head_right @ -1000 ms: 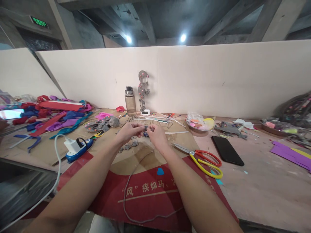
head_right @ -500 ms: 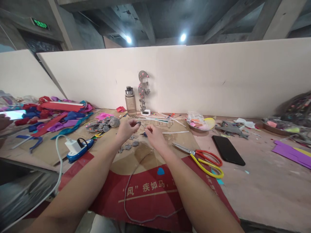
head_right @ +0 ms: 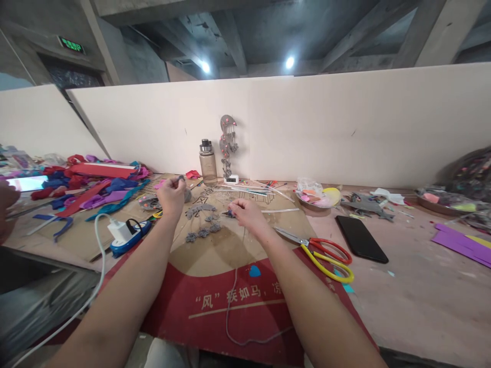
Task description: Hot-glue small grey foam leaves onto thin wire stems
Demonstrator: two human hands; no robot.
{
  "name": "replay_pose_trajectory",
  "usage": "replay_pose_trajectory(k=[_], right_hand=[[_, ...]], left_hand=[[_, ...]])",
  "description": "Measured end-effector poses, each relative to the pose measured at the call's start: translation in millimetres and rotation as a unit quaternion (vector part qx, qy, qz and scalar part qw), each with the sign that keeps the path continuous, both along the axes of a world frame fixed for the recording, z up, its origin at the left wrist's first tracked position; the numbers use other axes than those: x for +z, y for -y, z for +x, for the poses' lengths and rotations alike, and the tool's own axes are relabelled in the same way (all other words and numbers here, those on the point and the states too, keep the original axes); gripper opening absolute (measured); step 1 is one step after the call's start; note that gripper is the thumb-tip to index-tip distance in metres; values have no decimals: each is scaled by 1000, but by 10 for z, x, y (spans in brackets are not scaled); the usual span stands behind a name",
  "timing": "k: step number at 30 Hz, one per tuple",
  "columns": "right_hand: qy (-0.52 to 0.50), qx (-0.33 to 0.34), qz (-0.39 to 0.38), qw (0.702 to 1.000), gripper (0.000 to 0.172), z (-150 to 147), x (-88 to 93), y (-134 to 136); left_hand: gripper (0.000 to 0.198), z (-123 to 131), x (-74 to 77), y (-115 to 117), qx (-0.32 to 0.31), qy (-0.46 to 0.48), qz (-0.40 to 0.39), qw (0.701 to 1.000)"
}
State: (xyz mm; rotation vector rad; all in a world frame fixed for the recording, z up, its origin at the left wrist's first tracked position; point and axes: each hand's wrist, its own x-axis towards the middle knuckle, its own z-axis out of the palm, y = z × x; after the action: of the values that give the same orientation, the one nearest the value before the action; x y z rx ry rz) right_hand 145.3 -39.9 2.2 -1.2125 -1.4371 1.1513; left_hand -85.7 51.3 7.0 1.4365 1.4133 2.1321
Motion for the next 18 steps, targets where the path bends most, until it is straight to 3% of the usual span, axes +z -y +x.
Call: replay_pose_trajectory(k=[4, 8, 14, 18], right_hand=[[44, 124, -16, 991, 16, -31, 36, 108], [110, 204, -11, 973, 12, -61, 25, 169], [120, 121, -36, 985, 12, 21, -31, 59], [227, 80, 7, 971, 8, 90, -76, -18]], left_hand=[[13, -81, 18, -82, -21, 164, 39, 986], [11, -74, 29, -91, -35, 197, 75, 977], [14, -102, 37, -77, -17, 210, 80, 974], [13, -145, 62, -100, -19, 276, 75, 958]])
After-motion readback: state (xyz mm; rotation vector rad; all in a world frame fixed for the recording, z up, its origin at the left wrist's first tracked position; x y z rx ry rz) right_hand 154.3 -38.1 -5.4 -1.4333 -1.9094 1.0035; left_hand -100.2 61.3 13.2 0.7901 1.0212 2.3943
